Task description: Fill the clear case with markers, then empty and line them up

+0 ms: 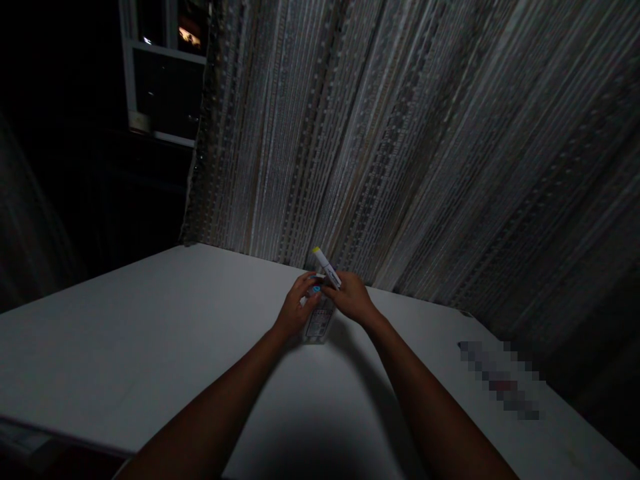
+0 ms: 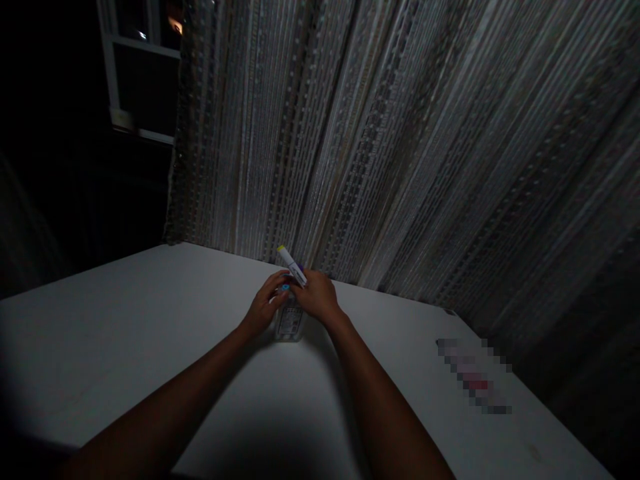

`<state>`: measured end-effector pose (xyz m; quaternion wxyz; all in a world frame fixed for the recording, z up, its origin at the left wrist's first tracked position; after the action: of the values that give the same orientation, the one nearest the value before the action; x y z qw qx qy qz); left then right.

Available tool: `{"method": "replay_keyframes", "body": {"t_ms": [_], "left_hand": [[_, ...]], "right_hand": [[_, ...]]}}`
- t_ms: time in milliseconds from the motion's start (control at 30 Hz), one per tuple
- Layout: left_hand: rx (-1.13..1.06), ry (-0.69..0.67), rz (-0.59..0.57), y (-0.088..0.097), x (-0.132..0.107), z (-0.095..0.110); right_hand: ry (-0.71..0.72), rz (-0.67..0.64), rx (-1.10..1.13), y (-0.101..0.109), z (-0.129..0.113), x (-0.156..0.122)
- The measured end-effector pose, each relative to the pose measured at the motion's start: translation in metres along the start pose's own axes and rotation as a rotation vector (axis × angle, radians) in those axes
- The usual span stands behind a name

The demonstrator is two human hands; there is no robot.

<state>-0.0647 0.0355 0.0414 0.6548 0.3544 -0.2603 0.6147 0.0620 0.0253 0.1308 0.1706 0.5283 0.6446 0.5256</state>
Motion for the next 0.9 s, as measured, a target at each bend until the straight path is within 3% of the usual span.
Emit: {"method": "replay_keyframes", "body": {"t_ms": [400,633,900], "left_hand": [[0.011,0.018,-0.003,0.0,0.0,0.0],[0.0,0.033,0.005,0.001,0.0,0.001],[-0.002,0.036,-0.002,0.0,-0.001,-0.001]], "right_hand": [[0.088,0.038,0.164,0.0,0.007,0.004],[0.052,0.332,0.371,0.025,0.004,0.0],[0.042,0.401,0.518,0.027,0.004,-0.011]]}}
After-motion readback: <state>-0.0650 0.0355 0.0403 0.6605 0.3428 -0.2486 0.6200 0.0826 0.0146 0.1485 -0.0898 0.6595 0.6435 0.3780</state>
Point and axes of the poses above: each hand's wrist, its own x-axis towards the middle knuckle, its own y-axis out of the back of the hand, z = x × y, the point moved 1 cm from there along x, towards the middle knuckle, and after that the axes turned 6 degrees about -z, right-handed, at the moved point
